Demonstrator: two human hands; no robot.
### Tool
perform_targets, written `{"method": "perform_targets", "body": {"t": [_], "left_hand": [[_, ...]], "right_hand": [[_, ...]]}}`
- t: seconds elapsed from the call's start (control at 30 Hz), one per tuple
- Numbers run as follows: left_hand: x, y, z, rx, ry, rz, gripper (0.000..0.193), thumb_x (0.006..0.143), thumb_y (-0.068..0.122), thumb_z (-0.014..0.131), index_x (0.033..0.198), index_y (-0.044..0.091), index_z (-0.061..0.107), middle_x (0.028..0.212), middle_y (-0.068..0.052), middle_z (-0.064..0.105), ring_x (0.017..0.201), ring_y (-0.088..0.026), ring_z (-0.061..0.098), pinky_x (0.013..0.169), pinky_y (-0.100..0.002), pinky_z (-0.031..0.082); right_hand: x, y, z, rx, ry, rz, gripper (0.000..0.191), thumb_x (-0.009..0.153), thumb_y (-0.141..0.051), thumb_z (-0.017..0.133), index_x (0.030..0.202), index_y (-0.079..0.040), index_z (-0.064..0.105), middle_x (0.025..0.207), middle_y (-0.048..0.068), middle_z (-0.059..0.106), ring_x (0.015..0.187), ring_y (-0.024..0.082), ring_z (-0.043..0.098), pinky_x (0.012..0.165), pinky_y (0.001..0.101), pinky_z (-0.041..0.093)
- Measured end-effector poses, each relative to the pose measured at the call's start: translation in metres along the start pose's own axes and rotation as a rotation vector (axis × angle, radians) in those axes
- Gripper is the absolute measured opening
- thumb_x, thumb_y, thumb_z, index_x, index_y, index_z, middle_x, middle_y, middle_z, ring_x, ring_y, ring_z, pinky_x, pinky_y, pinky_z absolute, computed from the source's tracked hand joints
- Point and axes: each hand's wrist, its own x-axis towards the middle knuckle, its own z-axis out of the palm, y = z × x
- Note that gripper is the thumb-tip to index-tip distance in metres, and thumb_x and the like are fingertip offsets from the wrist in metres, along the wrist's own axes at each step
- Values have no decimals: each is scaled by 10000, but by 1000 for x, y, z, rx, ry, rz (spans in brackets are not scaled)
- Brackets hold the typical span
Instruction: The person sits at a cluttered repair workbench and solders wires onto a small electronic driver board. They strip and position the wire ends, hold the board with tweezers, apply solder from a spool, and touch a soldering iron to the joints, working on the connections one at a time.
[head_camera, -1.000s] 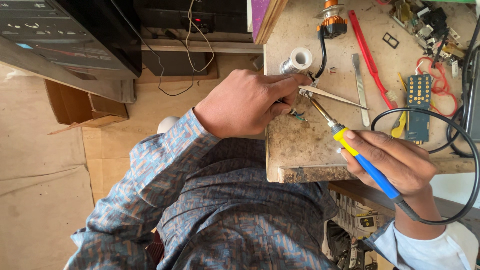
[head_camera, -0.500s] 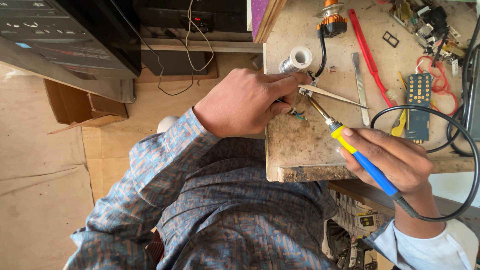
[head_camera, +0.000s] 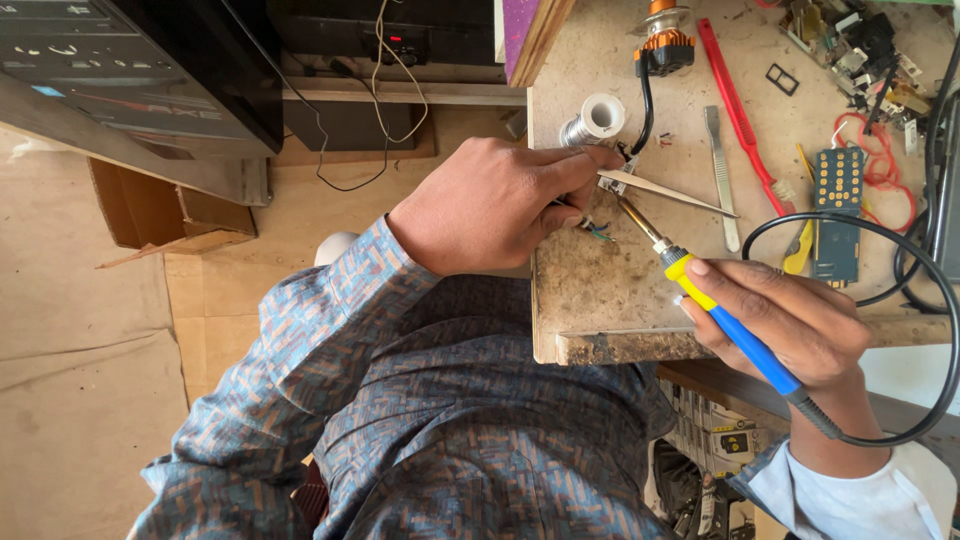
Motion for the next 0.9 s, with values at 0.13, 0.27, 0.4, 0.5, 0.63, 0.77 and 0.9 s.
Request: {"method": "perform_targets", "body": {"t": [0.13,0.27,0.4,0.5,0.63,0.77,0.9], "left_hand": [[0,0,-1,43,-17,-16,425,902,172,747,1309,113,638,877,-77,749,765,-323,714,653,-442,535],[-1,0,-1,23,-14,-13,426,903,188,750,1305,108,633,889,-75,752,772,-319,717,658,-441,537],[0,-1,0,20,-7,-7,440,904,180,746,1320,98,624,895,-66,757,766,-315,718,654,-437,539],[-1,-1,0,30,-9,-5,400,915,187,750,1292,116,637,918,-62,759,783,-310,722,667,-433,540],[-1,-1,0,5,13,12,465,906,175,741,1341,82,607,926,-45,766,788,-309,722,660,-428,539],[0,-1,-1,22,-3,-3,445,908,180,745,1328,102,622,899,-59,753,779,-310,720,661,-431,539],[0,-1,-1,22,-7,-8,452,909,180,741,1336,99,616,897,-57,754,779,-310,721,658,-432,538]], "right_hand": [[1,0,1,23,-5,7,293,817,1,822,1097,34,743,947,161,750,780,249,741,682,334,599],[1,0,1,31,-10,13,289,826,5,817,1101,38,737,952,160,750,792,251,745,689,333,601],[1,0,0,39,5,-19,282,824,9,811,1094,42,738,940,160,749,785,250,745,691,336,608],[0,0,0,22,0,4,284,828,6,810,1102,38,741,946,158,750,799,254,749,698,339,606],[-1,1,0,5,-3,-8,288,817,1,818,1094,34,745,941,160,752,791,258,747,695,342,606],[-2,2,0,5,-4,1,293,817,0,823,1098,29,745,950,159,752,792,255,746,697,340,603],[-4,2,0,15,-10,8,299,812,4,820,1099,31,740,948,156,750,778,250,741,679,335,595]]}}
